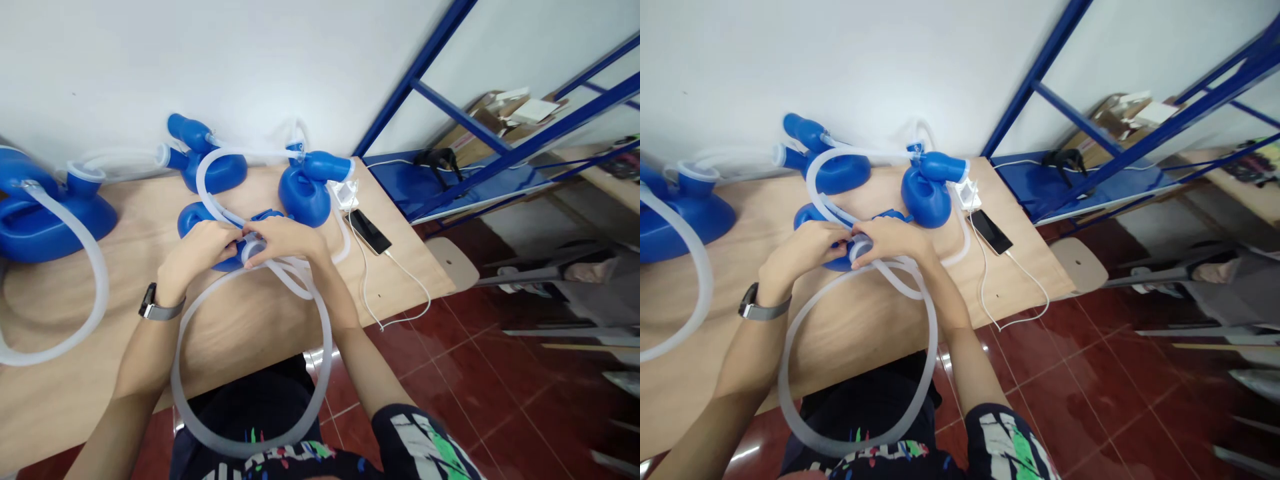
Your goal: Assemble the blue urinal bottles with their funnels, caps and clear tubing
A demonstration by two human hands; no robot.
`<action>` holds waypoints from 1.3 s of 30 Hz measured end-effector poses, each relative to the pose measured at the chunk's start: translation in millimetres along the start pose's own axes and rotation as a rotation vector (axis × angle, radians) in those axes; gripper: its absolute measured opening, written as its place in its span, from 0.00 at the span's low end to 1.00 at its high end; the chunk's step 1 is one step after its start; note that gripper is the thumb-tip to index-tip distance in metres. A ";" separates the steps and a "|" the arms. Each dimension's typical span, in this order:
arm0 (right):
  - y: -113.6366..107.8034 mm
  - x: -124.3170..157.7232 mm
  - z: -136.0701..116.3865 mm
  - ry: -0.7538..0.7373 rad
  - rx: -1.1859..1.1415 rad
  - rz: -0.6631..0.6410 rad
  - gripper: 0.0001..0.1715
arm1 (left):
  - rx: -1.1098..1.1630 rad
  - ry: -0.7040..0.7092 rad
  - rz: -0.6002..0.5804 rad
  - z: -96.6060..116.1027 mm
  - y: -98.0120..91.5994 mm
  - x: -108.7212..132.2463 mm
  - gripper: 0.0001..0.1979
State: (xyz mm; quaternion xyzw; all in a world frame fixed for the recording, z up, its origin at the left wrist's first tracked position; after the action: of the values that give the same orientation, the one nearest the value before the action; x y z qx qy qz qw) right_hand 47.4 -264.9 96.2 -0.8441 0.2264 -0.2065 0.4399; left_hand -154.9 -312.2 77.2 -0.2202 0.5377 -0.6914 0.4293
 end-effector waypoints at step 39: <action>3.9 -23.6 50.3 -0.338 -0.250 0.088 0.23 | 0.016 -0.104 0.335 -40.0 4.2 0.1 0.17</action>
State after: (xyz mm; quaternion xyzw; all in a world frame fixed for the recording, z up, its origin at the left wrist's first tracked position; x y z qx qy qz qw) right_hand 55.0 -220.9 62.9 -0.9040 0.2102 -0.0130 0.3722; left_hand -184.1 -290.4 60.2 -0.1595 0.5386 -0.6020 0.5674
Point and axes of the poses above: each hand's wrist, its own x-axis away from the middle knuckle, its own y-axis out of the palm, z = x × y, the point moved 4 cm from there along -x, towards the middle knuckle, and after that the axes turned 2 degrees about x, right-handed, at the moved point
